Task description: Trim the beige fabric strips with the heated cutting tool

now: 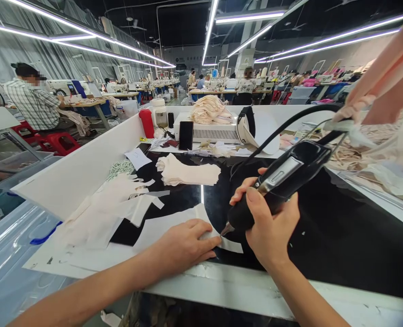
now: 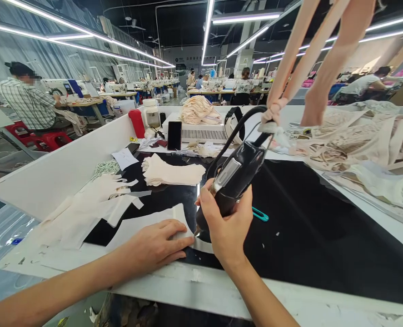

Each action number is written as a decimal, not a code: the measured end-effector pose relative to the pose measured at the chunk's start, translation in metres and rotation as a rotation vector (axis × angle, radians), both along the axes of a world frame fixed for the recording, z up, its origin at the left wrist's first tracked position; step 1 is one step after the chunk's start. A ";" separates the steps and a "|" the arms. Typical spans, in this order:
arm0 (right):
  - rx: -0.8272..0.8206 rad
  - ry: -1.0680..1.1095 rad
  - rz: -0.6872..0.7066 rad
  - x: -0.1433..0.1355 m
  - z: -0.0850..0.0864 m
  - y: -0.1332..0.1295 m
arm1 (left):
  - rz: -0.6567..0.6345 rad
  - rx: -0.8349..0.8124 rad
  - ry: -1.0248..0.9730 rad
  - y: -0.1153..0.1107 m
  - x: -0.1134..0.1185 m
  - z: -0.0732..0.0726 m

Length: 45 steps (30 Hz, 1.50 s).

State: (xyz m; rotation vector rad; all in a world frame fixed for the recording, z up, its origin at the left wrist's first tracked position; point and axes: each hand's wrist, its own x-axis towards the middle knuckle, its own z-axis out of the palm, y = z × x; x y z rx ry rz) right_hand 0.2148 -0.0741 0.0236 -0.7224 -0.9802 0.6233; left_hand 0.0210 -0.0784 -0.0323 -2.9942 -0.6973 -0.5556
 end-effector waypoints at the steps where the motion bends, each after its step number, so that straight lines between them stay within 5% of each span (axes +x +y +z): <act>1: -0.001 -0.009 -0.002 0.000 -0.001 0.000 | -0.001 -0.004 0.002 0.000 0.000 -0.001; 32: 0.004 -0.004 -0.012 -0.010 -0.001 0.019 | 0.034 -0.132 -0.094 0.000 0.003 -0.005; 39: -0.036 -0.037 -0.061 0.004 0.003 0.019 | 0.053 -0.155 -0.128 0.001 0.001 -0.011; 45: -0.166 -0.182 -0.166 0.028 0.007 0.012 | 0.057 -0.213 -0.141 0.012 0.004 0.003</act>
